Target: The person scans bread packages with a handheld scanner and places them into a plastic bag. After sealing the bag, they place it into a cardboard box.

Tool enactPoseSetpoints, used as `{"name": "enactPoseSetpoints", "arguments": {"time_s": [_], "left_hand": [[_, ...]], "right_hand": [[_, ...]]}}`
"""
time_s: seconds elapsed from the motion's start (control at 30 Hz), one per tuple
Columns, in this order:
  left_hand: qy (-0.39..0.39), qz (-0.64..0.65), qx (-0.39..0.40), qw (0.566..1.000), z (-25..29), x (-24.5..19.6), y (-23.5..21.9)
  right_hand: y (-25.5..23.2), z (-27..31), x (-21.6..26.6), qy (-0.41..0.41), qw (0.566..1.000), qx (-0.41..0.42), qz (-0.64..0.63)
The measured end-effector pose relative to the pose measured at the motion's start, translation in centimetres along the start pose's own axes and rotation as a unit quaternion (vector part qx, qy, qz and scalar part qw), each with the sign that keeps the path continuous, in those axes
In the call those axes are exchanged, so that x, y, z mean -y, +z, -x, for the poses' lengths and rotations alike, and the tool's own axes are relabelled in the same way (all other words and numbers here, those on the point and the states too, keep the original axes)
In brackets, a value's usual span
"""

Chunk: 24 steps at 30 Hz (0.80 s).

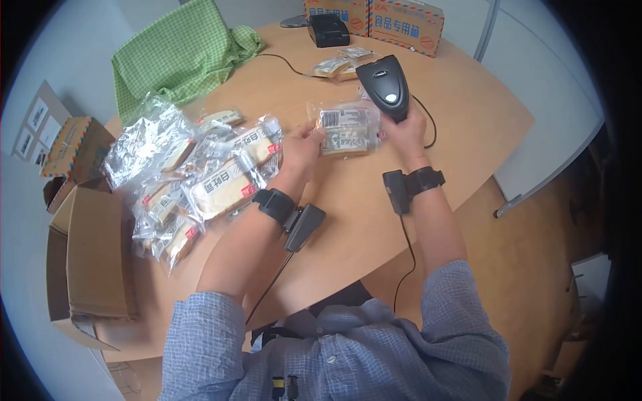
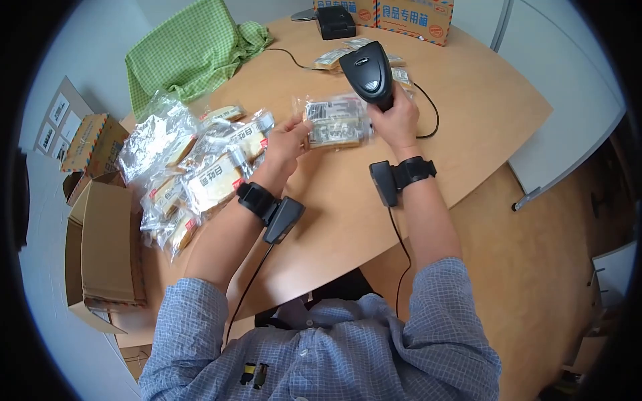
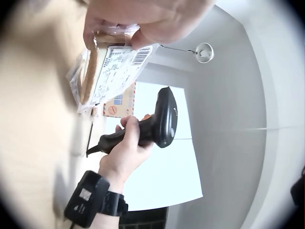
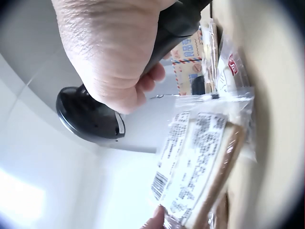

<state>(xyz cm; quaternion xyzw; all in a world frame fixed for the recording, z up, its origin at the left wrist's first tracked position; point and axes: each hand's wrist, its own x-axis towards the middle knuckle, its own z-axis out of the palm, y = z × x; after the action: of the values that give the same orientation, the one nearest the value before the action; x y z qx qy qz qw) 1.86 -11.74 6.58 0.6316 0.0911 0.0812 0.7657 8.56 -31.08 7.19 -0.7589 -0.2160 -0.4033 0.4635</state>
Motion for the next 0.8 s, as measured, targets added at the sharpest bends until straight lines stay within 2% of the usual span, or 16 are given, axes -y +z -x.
{"name": "enactPoseSetpoints", "arguments": {"time_s": [0.03, 0.1, 0.13, 0.17, 0.2, 0.23, 0.27, 0.47, 0.6, 0.7, 0.8], "left_hand": [[-0.001, 0.0, -0.002, 1.0, 1.3, -0.2, -0.5], [0.024, 0.078, 0.008, 0.997, 4.6, -1.5, -1.7], [0.03, 0.061, -0.003, 0.998, 6.3, -2.2, -2.6], [0.031, 0.065, -0.009, 0.997, 7.6, -2.4, -3.6], [0.034, 0.091, 0.001, 0.995, 8.7, -2.7, -4.6], [0.039, 0.117, 0.012, 0.992, 9.6, -3.0, -5.7], [0.042, 0.122, -0.009, 0.992, 10.3, -2.8, -6.5], [0.049, 0.123, -0.031, 0.991, 13.9, -1.3, -9.8], [0.06, 0.105, -0.055, 0.991, 16.1, -2.0, -10.5], [0.087, 0.11, -0.023, 0.99, 16.9, -1.3, -13.0], [0.136, 0.092, -0.064, 0.984, 18.6, -1.3, -15.9]], "right_hand": [[-1.0, 0.5, 0.8, 0.0, 1.0, 0.001, -0.001], [-3.2, 1.7, 3.4, 0.009, 0.993, 0.112, -0.028], [-4.2, 2.1, 5.2, -0.049, 0.991, 0.125, -0.002], [-4.7, 3.1, 6.2, -0.053, 0.99, 0.131, -0.006], [-5.1, 3.7, 7.1, -0.095, 0.982, 0.164, 0.004], [-5.3, 4.3, 8.0, -0.138, 0.971, 0.195, 0.014], [-5.4, 4.9, 8.9, -0.121, 0.964, 0.235, -0.001], [-3.6, 6.8, 13.3, -0.17, 0.929, 0.33, -0.008], [-3.4, 7.3, 14.8, -0.212, 0.919, 0.333, 0.003], [-3.9, 7.7, 14.1, -0.198, 0.933, 0.3, -0.002], [-5.9, 7.0, 13.3, -0.21, 0.949, 0.234, 0.006]]}}
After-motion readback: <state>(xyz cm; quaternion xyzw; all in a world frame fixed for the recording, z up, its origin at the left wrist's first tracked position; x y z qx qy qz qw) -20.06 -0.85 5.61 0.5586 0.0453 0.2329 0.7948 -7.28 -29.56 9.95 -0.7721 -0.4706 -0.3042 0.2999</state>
